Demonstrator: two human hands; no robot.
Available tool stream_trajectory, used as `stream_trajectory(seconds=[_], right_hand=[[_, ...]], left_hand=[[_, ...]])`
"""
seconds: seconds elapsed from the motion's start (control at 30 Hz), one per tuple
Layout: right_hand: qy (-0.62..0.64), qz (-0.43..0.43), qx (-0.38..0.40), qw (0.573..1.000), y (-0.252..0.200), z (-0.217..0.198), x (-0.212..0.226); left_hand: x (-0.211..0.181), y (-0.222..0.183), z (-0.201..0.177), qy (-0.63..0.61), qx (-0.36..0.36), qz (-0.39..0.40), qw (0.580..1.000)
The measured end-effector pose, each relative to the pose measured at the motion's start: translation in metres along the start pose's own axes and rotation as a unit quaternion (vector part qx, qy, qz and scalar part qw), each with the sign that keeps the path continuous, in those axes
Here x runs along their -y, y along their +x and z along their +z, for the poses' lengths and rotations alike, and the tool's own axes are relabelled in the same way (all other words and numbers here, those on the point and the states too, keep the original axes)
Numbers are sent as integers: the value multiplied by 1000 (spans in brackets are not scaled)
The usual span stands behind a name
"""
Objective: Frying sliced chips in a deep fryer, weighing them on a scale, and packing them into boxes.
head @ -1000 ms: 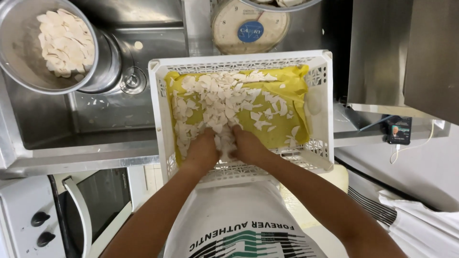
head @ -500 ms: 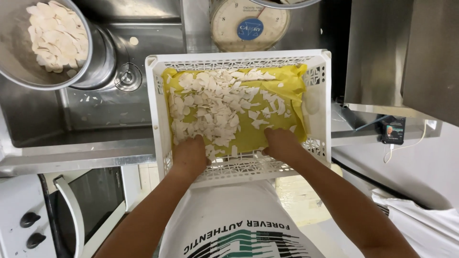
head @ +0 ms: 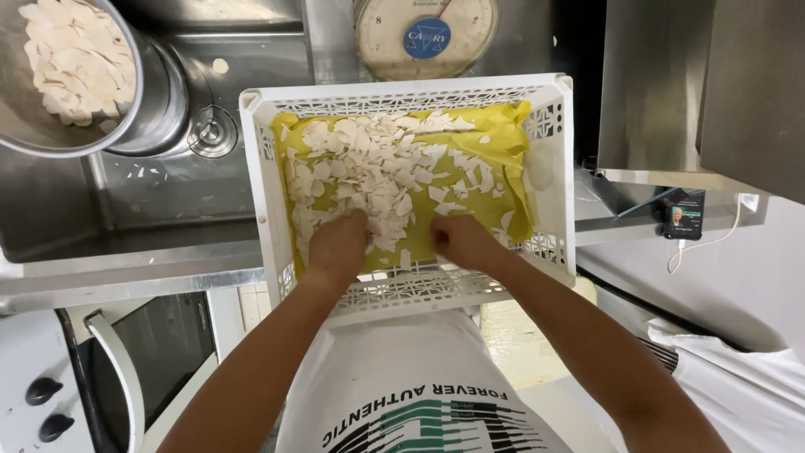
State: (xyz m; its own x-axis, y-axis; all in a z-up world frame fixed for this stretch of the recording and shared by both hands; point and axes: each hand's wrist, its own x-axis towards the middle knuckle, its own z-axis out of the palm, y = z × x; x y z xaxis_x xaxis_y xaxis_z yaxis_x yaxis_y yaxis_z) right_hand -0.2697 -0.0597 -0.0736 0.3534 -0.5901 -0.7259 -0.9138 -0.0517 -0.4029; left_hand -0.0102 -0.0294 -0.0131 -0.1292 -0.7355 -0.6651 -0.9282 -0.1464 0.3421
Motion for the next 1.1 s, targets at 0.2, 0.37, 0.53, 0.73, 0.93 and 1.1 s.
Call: stream_trajectory(seconds=[0.2, 0.37, 0.53, 0.73, 0.93, 1.1], right_hand=[[31, -53, -101, 993, -21, -42, 42], [-80, -190, 24, 978, -5, -7, 55], [-15, -155, -302, 941, 27, -24, 39], [152, -43, -282, 946, 40, -63, 43], [249, -143, -226, 931, 51, -33, 66], [181, -45, -407, 894, 60, -82, 26]], left_hand=[[-10, -19, -44, 24, -29, -26, 999], [5, -2, -5, 62, 15, 8, 998], [-5, -9, -35, -146, -136, -35, 979], [-10, 3, -59, -202, -175, -59, 962], [4, 28, -29, -322, -148, 29, 935], [29, 57, -25, -212, -301, 6, 930]])
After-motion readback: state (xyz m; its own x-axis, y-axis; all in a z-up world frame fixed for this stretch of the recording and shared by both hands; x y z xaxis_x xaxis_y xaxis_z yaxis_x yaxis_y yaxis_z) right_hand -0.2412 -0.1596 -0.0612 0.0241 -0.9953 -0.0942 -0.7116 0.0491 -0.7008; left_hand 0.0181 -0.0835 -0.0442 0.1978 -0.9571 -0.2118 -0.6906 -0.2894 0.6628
